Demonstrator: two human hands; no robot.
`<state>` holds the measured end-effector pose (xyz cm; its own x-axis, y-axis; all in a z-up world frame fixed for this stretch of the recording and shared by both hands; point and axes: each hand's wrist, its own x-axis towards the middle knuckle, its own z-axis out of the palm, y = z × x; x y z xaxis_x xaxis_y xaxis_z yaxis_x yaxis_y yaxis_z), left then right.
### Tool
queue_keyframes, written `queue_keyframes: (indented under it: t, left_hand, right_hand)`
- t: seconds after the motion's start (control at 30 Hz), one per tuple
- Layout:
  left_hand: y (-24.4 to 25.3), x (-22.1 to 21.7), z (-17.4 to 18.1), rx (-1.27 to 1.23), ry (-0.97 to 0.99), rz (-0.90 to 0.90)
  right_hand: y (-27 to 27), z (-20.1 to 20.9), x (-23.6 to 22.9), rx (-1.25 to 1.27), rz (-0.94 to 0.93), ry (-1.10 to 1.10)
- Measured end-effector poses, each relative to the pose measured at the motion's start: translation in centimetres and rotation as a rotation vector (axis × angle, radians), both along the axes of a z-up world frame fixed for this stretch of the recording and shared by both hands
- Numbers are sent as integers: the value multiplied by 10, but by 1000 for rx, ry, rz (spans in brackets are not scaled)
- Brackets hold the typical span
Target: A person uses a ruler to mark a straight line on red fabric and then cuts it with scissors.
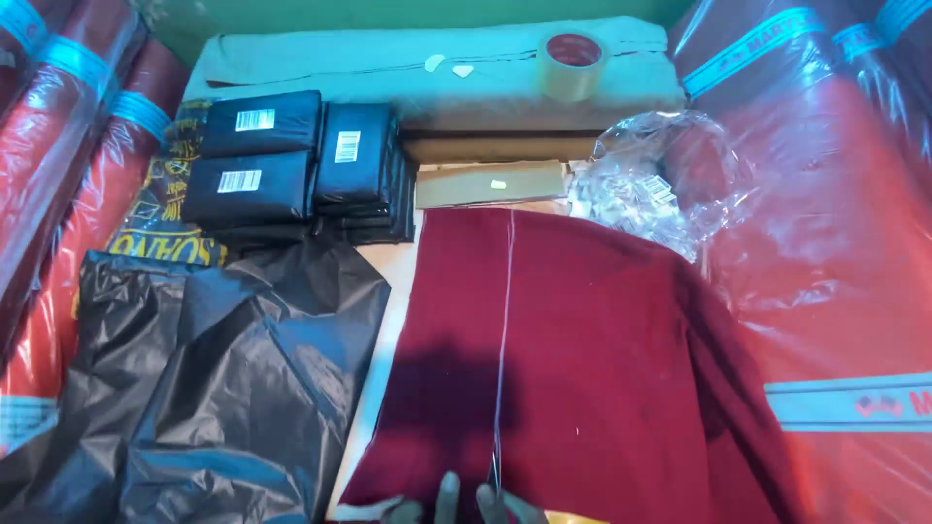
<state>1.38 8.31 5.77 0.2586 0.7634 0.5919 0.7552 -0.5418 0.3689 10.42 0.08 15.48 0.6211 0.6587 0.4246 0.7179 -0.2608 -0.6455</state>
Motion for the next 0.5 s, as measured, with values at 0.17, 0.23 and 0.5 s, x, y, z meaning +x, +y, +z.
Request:
queue_keyframes:
  t: [0.17,0.23,0.5]
  left_hand:
    - [-37,-29,7,-133,-157,120]
    - [-38,-22,15,329,-33,34]
    - [-25,-42,85,-1158,-188,212]
  right_hand:
    - [-19,19,-28,-278,-312,898]
    - [-19,8,-21,-504,-254,958]
    - [-12,63,-1,-607,-3,1132]
